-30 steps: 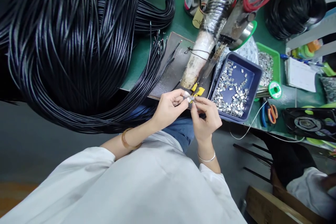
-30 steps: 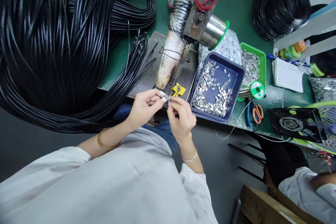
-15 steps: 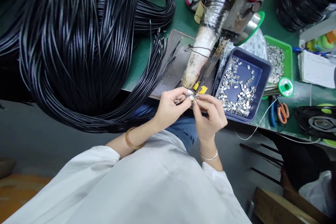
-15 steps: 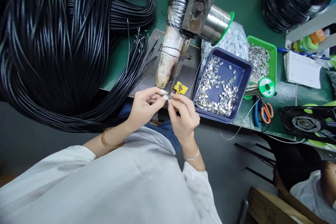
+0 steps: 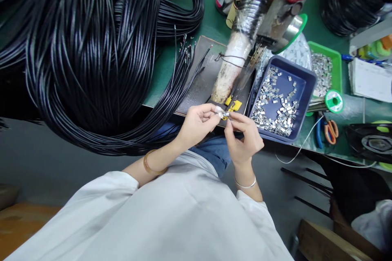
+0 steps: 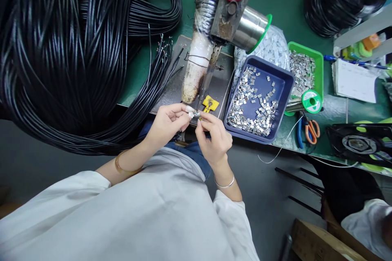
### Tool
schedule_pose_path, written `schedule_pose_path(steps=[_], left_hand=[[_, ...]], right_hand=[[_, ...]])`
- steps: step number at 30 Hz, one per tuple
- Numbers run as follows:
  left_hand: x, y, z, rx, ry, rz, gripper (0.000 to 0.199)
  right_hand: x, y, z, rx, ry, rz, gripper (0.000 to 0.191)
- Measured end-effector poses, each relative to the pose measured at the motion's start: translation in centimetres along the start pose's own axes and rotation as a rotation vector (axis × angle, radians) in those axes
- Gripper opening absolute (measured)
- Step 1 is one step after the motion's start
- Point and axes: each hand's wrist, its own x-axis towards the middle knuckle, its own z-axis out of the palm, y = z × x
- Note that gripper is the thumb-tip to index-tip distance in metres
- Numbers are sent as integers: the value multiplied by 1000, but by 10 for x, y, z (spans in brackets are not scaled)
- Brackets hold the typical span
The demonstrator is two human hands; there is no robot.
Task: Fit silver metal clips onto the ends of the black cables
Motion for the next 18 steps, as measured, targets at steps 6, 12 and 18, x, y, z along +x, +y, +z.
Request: schedule_pose_path(steps=[6,12,18], left_hand=[[1,2,-3,0,-5,2,7],[2,4,-1,27,17,42,7],[2,0,-5,97,41,76,6]], right_hand=[[7,-1,-1,63,-27,89,14],[10,-2,-3,94,-22,88,17],[8,-2,-2,78,-57,58,16]])
